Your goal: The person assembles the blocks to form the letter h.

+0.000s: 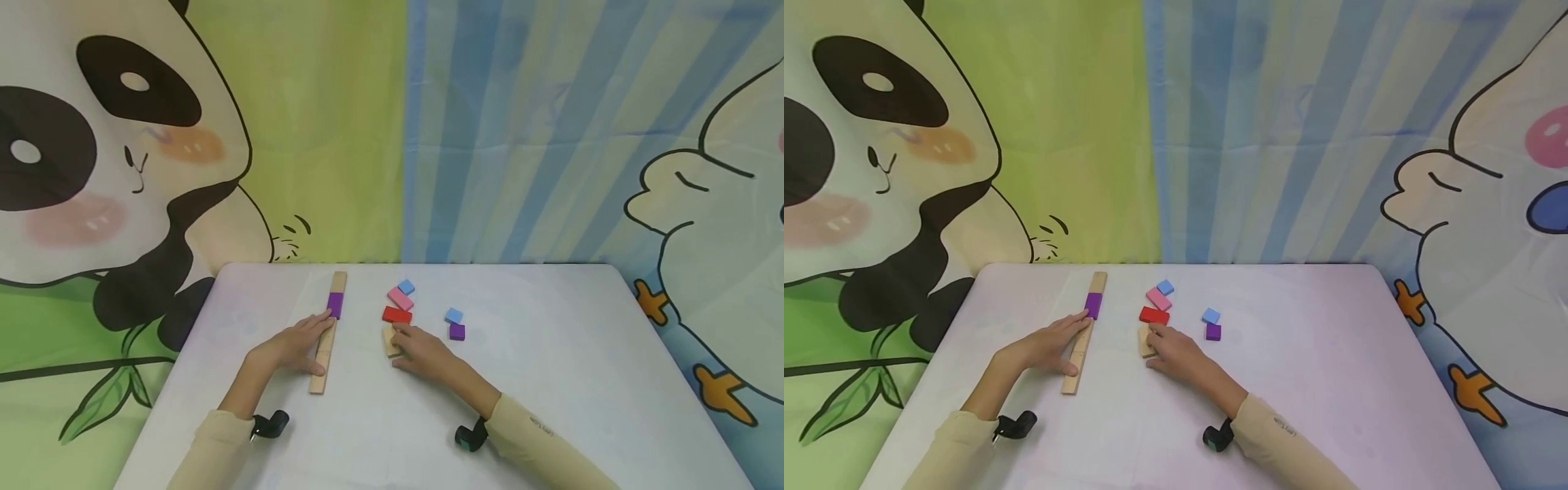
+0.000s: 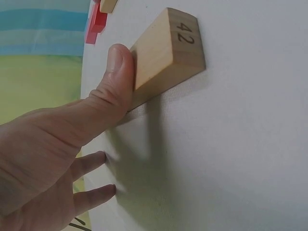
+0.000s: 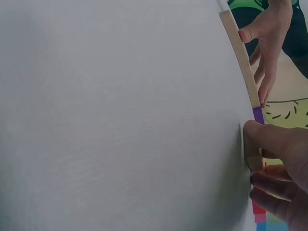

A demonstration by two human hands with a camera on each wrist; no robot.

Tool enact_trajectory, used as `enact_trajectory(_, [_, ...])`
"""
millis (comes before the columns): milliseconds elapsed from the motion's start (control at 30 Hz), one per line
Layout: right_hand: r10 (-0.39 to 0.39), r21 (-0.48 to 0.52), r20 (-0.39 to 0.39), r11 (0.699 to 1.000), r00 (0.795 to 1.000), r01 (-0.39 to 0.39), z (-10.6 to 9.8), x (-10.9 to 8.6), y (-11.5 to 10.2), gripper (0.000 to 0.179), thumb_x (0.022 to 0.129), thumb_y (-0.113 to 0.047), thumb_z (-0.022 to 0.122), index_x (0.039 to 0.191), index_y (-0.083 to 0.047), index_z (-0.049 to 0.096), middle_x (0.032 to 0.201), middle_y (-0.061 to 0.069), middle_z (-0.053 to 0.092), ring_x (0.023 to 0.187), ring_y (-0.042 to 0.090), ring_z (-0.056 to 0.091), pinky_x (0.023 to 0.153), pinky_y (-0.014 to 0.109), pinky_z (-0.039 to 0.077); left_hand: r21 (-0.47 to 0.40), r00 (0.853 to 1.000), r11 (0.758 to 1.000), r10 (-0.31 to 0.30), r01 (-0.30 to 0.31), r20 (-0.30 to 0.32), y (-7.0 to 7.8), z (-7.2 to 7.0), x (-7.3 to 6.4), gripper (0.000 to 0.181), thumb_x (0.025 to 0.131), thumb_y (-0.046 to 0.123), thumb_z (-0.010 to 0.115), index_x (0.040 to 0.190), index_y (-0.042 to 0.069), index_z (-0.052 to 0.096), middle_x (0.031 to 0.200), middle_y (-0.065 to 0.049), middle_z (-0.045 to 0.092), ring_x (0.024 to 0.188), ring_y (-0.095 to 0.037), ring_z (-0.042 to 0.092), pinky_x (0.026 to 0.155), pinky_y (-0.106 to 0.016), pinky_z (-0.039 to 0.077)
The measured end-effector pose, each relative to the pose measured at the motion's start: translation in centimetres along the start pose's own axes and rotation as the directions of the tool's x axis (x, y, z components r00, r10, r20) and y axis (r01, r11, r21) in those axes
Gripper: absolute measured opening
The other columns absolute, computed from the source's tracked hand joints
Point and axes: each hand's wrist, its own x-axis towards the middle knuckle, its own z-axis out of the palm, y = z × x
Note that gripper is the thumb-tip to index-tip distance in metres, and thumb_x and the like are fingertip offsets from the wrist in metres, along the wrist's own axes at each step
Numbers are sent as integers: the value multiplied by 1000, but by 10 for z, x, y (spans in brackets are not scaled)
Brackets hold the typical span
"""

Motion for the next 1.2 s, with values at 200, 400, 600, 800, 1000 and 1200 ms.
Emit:
enact_trajectory(200, [-37,44,22,998,999,36,-4,-3,-5,22,81,-24,70,94,-12,56,133,10,52,115,20,55,95,29,49,12,1000,1000,15,-14,-28,0,-2,0,103,68,48,74,147,12,19,156,-7,11,141,-36,18,108,-57,28])
enact_trajectory(400, [-65,101,-19,993,998,67,1,-11,-10,25,78,-25,72,94,-12,60,116,7,53,88,10,55,73,15,50,7,1000,1000,-2,2,-6,0,-5,0,104,68,49,73,148,13,17,156,-6,10,142,-36,16,109,-57,26])
enact_trajectory(600, [-62,143,-39,987,997,67,6,-24,-17,34,78,-25,72,106,-12,60,115,6,49,87,10,54,73,12,49,3,1000,1000,3,-3,-10,2,-6,-2,103,68,47,74,147,12,19,156,-7,11,141,-36,17,110,-56,26])
enact_trajectory(800, [-68,163,-15,984,998,70,7,-34,-21,37,78,-27,72,109,-13,59,115,5,49,86,10,55,72,11,48,10,1000,1000,9,-9,-7,0,-3,-2,104,67,49,73,147,11,19,156,-8,12,141,-36,18,110,-56,27])
enact_trajectory(1000, [-44,174,-14,984,999,46,9,-37,-23,39,79,-28,71,112,-14,58,116,4,49,87,11,56,74,12,49,11,1000,1000,11,-11,1,-2,0,-1,104,68,50,73,148,12,18,156,-7,11,141,-36,17,110,-55,26])
enact_trajectory(1200, [-31,153,-17,988,999,34,10,-39,-24,40,79,-28,72,113,-14,58,117,4,49,88,10,55,76,13,50,18,1000,1000,-1,1,13,-1,0,0,105,67,51,73,148,13,17,156,-7,10,142,-35,16,110,-55,26])
